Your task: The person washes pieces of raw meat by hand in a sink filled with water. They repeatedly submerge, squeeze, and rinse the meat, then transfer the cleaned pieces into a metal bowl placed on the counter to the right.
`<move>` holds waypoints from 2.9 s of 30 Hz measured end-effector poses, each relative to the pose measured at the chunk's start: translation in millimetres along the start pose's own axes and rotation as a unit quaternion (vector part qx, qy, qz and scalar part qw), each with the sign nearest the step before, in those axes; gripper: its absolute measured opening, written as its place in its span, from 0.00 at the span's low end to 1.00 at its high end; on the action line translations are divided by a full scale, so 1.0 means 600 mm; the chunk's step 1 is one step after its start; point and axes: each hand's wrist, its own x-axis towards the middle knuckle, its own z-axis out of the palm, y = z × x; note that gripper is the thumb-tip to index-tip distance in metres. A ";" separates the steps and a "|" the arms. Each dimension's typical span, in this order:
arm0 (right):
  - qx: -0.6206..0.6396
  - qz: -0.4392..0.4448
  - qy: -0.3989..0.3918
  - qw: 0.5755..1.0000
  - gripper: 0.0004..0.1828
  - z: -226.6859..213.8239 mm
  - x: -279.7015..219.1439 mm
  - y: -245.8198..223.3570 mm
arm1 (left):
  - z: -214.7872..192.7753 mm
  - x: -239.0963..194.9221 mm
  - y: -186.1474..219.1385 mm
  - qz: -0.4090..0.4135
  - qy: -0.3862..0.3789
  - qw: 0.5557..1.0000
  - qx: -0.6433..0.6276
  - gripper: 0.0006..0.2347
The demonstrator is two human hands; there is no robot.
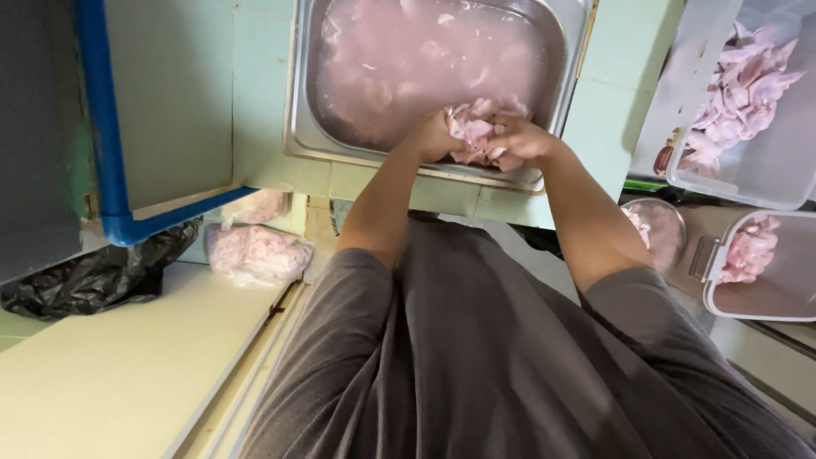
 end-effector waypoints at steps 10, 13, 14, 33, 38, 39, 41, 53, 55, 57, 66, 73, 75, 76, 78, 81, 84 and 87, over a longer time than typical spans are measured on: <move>0.237 0.013 0.096 0.967 0.29 0.008 -0.086 -0.069 | 0.013 0.058 -0.075 0.044 0.042 0.998 0.028 0.37; 0.217 -0.047 0.128 0.967 0.22 0.031 -0.105 -0.103 | 0.008 0.027 -0.045 0.026 0.070 0.990 0.118 0.47; 0.224 -0.085 0.123 0.963 0.19 0.040 -0.107 -0.111 | 0.007 0.019 -0.033 0.075 0.138 0.983 0.096 0.39; 0.427 -0.218 0.252 0.840 0.10 0.195 -0.043 -0.167 | -0.086 -0.037 0.082 0.060 -0.062 0.810 -0.581 0.11; 0.571 -0.254 0.237 0.744 0.10 0.175 -0.108 -0.236 | -0.138 -0.171 0.223 0.137 -0.108 0.835 -0.522 0.14; 0.637 -0.254 0.225 0.692 0.10 0.153 -0.127 -0.248 | -0.149 -0.208 0.275 0.155 -0.109 0.856 -0.480 0.15; 0.655 -0.292 0.218 0.662 0.13 0.062 -0.145 -0.219 | -0.105 -0.097 0.144 0.099 -0.062 0.898 -0.425 0.10; 0.199 -0.323 0.708 0.596 0.09 -0.115 -0.449 0.032 | -0.048 -0.016 -0.054 -0.114 0.243 0.963 0.006 0.27; 0.138 -0.370 0.710 0.583 0.11 -0.106 -0.476 0.107 | -0.034 -0.015 -0.038 -0.075 0.265 0.961 0.036 0.27; -0.014 -0.249 0.786 0.566 0.14 -0.121 -0.471 0.213 | -0.006 -0.016 0.031 -0.097 0.299 0.943 -0.111 0.22; -0.027 0.014 0.643 0.765 0.09 -0.084 -0.462 0.380 | 0.184 0.011 0.230 -0.048 0.018 0.999 0.006 0.17; 0.124 0.070 0.614 0.776 0.08 -0.077 -0.497 0.373 | 0.455 -0.097 0.549 -0.034 -0.236 0.965 -0.108 0.21; 0.258 0.027 0.606 0.752 0.05 -0.070 -0.499 0.372 | 0.544 -0.071 0.565 0.074 -0.430 0.830 -0.348 0.10; 0.255 0.027 0.600 0.758 0.05 -0.072 -0.496 0.383 | 0.575 -0.061 0.564 0.074 -0.423 0.832 -0.353 0.10; 0.314 -0.019 0.584 0.748 0.07 -0.079 -0.485 0.399 | 0.627 -0.033 0.563 0.359 -0.223 0.903 -0.072 0.12; 0.205 -0.071 0.551 0.806 0.11 -0.083 -0.481 0.465 | 0.618 0.013 0.422 0.335 -0.192 0.920 -0.074 0.21; 0.175 -0.026 0.611 0.771 0.11 -0.084 -0.483 0.456 | 0.482 -0.010 0.311 0.381 -0.163 0.903 -0.115 0.13; 0.297 -0.077 0.584 0.751 0.08 -0.087 -0.472 0.421 | 0.270 -0.006 0.234 0.461 0.035 0.862 0.206 0.08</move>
